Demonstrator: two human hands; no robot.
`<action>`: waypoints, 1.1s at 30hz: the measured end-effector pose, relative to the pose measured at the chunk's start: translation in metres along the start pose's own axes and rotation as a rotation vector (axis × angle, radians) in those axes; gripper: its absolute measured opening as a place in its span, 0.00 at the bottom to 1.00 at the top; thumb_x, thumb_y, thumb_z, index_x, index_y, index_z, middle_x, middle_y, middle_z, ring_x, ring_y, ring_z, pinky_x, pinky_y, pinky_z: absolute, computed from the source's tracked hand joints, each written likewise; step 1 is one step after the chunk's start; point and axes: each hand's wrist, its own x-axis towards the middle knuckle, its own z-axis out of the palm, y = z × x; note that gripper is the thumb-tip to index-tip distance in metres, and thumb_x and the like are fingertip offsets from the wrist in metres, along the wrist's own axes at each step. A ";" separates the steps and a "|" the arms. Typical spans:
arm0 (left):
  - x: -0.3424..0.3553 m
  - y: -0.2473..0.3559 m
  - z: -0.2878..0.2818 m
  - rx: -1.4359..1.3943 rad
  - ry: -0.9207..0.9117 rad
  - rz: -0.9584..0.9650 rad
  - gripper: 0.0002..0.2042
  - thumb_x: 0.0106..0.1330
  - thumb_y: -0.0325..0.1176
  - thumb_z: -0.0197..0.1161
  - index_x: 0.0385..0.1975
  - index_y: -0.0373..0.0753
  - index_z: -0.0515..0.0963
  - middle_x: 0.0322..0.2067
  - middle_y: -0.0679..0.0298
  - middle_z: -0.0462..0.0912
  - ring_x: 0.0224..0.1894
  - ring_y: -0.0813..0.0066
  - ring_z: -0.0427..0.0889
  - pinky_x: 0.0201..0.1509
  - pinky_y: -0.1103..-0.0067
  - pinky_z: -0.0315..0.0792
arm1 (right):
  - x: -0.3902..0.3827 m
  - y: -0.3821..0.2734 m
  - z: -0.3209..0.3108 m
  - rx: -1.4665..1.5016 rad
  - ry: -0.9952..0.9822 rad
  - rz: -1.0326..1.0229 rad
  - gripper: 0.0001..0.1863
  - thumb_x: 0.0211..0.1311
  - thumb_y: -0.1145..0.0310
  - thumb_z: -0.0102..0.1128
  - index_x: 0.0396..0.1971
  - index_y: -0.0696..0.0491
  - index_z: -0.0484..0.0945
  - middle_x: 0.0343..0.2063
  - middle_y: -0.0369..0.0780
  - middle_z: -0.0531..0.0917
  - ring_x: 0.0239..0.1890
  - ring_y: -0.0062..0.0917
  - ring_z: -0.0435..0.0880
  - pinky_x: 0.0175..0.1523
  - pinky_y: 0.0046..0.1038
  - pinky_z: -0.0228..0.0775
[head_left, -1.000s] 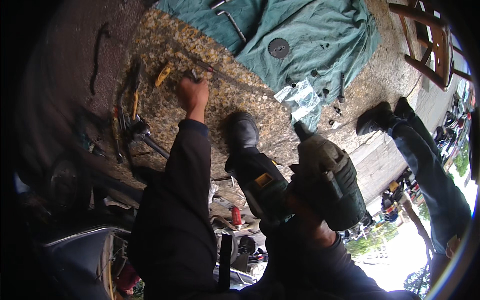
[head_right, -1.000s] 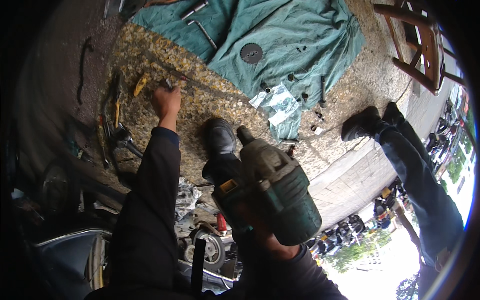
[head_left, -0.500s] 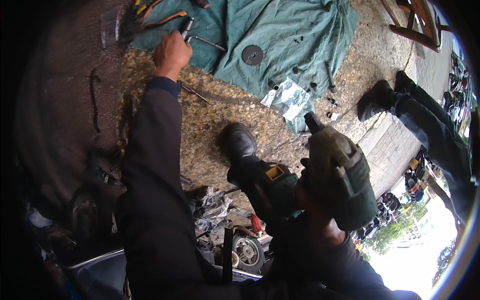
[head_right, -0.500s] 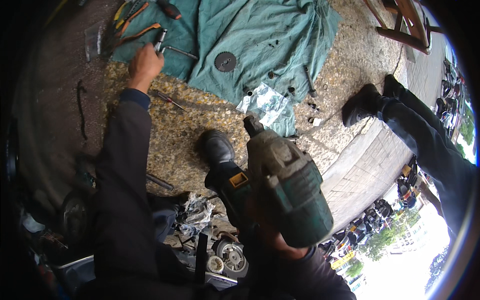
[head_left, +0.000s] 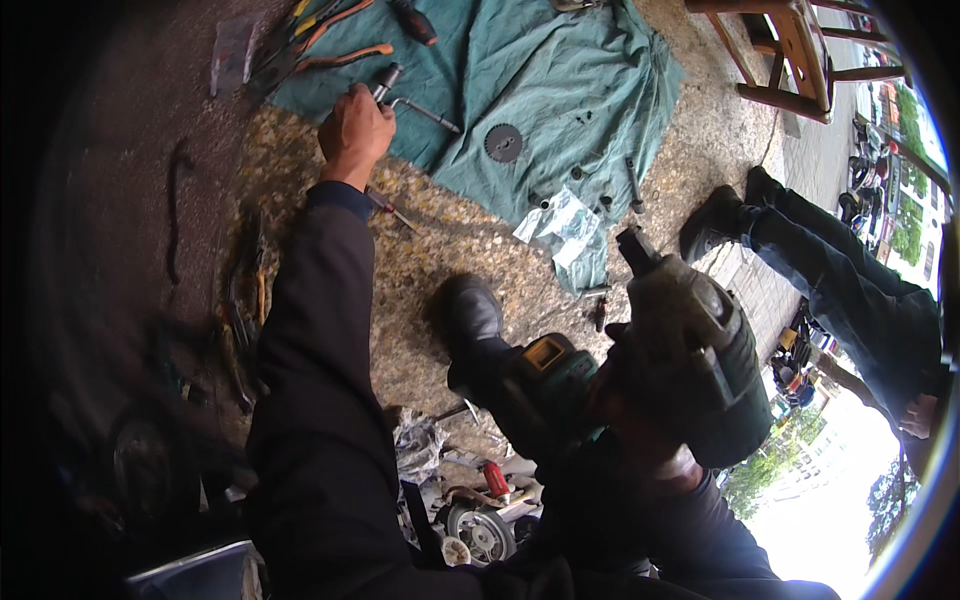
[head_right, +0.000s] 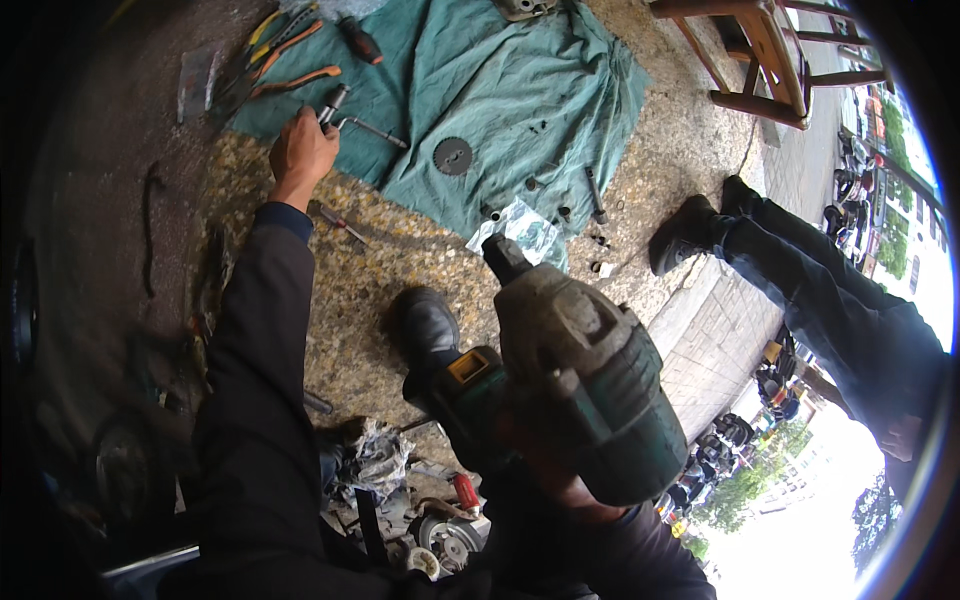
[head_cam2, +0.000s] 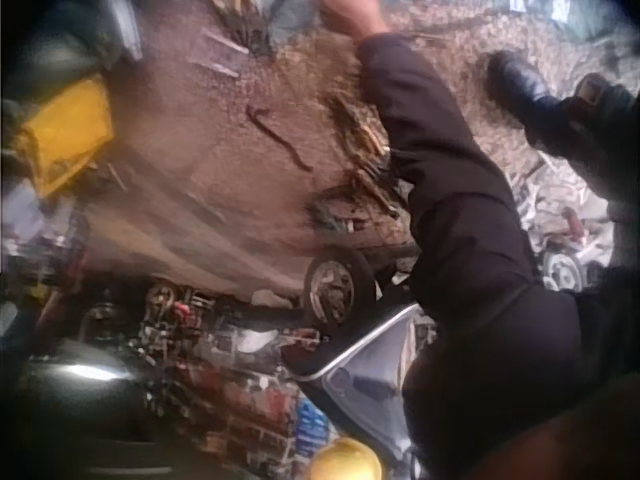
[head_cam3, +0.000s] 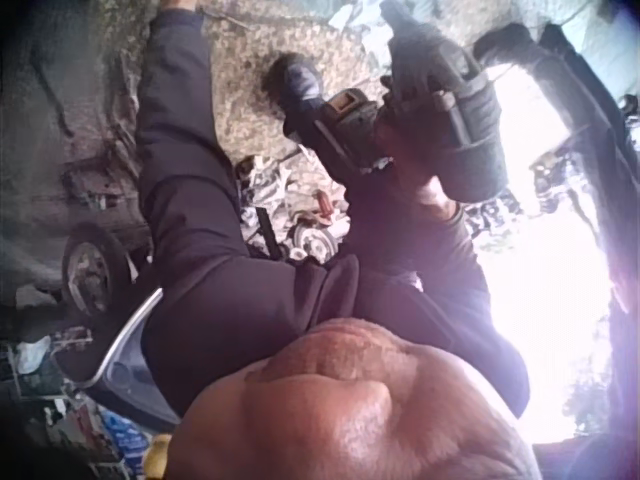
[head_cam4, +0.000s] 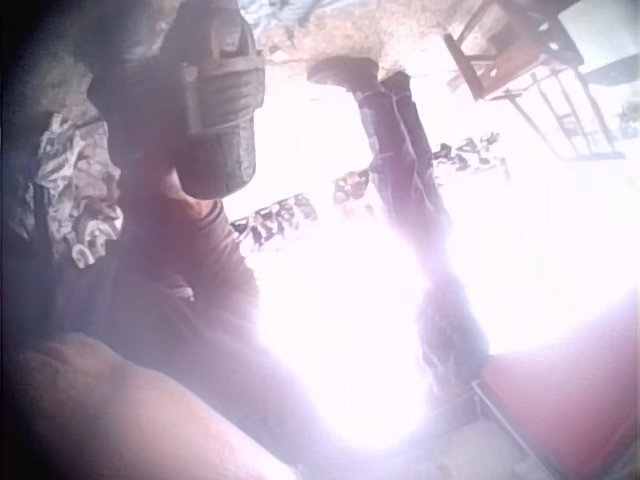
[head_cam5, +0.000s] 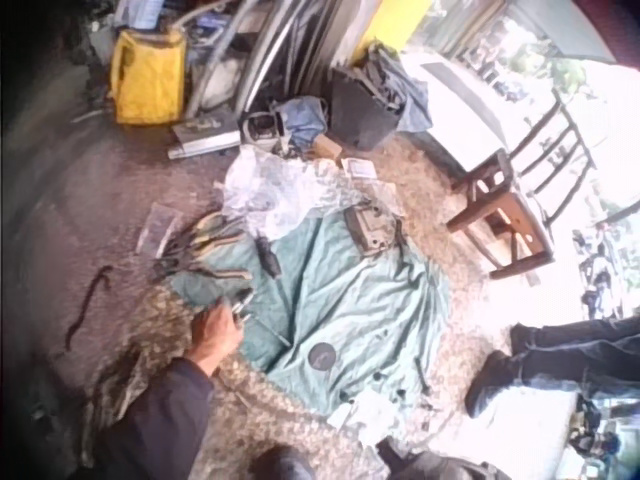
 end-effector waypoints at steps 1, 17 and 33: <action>-0.011 -0.006 -0.006 -0.065 0.049 0.004 0.12 0.62 0.38 0.59 0.39 0.36 0.74 0.32 0.53 0.82 0.35 0.49 0.82 0.38 0.61 0.75 | 0.000 0.000 0.001 -0.219 -0.003 -0.037 0.23 0.70 0.66 0.48 0.62 0.57 0.62 0.51 0.40 0.72 0.48 0.26 0.74 0.52 0.28 0.69; -0.408 -0.113 -0.378 -1.882 -0.179 -0.375 0.10 0.61 0.32 0.59 0.40 0.38 0.76 0.19 0.70 0.71 0.15 0.86 0.62 0.18 0.85 0.57 | -0.111 -0.138 0.169 -0.291 -0.672 0.164 0.20 0.55 0.77 0.66 0.49 0.56 0.76 0.37 0.35 0.81 0.37 0.20 0.79 0.38 0.25 0.73; -0.749 -0.133 -0.491 -2.316 2.238 -0.330 0.13 0.72 0.41 0.48 0.27 0.41 0.68 0.22 0.62 0.71 0.28 0.63 0.73 0.40 0.63 0.73 | -0.279 -0.190 0.377 -0.555 -1.600 0.487 0.25 0.47 0.73 0.66 0.48 0.63 0.73 0.26 0.41 0.79 0.25 0.28 0.78 0.33 0.30 0.71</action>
